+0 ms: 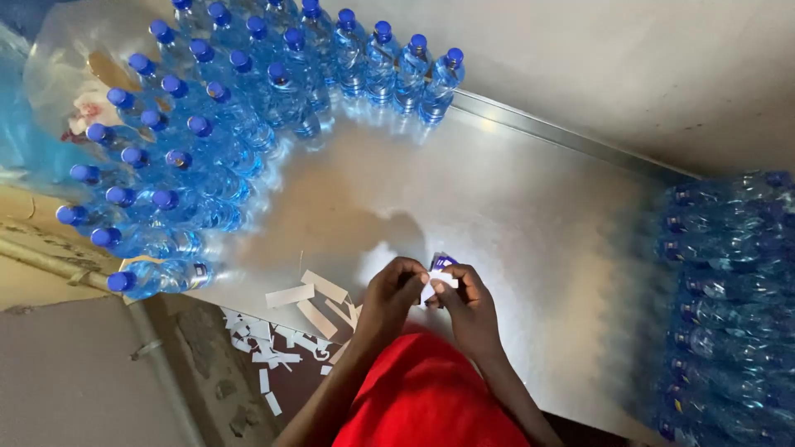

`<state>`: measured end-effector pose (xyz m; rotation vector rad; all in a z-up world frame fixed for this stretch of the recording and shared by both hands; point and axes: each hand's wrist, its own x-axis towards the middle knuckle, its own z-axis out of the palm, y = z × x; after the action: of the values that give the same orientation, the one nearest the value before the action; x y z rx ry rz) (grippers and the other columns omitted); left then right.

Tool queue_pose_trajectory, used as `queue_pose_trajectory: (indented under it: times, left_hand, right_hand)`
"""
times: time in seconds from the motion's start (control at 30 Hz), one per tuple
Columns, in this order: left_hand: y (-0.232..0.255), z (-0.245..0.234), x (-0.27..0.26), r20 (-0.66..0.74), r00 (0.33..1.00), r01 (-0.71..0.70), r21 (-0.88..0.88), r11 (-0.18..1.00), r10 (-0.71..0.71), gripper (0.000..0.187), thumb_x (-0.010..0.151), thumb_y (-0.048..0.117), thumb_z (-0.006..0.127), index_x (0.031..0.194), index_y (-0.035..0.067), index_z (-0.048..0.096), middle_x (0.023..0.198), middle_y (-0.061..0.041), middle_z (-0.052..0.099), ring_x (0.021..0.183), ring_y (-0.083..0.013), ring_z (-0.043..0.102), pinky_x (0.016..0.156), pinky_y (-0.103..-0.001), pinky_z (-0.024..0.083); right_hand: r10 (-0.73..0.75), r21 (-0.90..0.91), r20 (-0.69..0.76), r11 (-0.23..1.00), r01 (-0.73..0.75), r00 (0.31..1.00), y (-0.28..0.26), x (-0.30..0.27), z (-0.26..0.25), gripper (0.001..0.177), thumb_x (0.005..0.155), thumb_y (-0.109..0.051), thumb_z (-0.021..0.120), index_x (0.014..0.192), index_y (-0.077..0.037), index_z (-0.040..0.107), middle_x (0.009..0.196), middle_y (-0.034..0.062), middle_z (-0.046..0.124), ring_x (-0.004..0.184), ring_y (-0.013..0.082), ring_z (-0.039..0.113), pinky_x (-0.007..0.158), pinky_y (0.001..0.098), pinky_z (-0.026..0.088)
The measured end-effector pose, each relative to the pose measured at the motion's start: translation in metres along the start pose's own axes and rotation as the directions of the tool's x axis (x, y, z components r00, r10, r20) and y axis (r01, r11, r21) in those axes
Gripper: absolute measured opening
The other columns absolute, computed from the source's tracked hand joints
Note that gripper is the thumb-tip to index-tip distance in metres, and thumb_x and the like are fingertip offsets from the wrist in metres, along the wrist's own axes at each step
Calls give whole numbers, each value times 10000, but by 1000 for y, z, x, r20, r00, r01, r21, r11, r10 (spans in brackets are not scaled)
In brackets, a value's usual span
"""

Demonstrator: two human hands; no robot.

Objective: Manually applying small purple labels to plastic water bottles on a metal production table.

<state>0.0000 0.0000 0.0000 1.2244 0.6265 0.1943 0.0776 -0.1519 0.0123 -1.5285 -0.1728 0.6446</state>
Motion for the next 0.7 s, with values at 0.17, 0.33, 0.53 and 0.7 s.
queue_pose_trajectory:
  times: [0.17,0.33,0.53,0.7]
  left_hand:
    - [51,-31,0,-364,931,-39,-186,982,-32,96,1040,173,671,1025,79,680,758,-117,653,599,-193,654,575,-309,467]
    - [38,-90,12,-585,773,-357,-79,931,246,219,1160,238,635,1236,56,539,1143,-114,652,1064,-270,767,831,-329,613]
    - [-53,-65,14,-456,791,-130,526,841,407,472,929,77,858,1353,44,652,1216,-229,777,1194,-502,748,1052,-607,582]
    - [-85,-55,8,-281,893,-157,536,830,351,846,912,112,893,1608,72,416,1601,-279,546,1281,-422,720,1191,-551,470]
  right_hand:
    - [-46,71,7,996,46,999,71,29,-19,85,1104,-49,653,1162,13,664,869,157,694,778,237,744,709,355,589]
    - [-62,-114,305,988,101,950,134,51,5,152,1106,-233,702,1079,-86,731,848,69,677,819,178,684,735,359,555]
    - [272,-17,393,957,-289,878,82,61,54,332,1144,-192,511,1417,-31,605,1261,145,680,1187,234,707,1028,377,600]
    - [286,-43,-37,957,-288,957,55,75,60,177,1074,-138,717,1227,-99,639,1158,105,573,853,230,722,809,336,580]
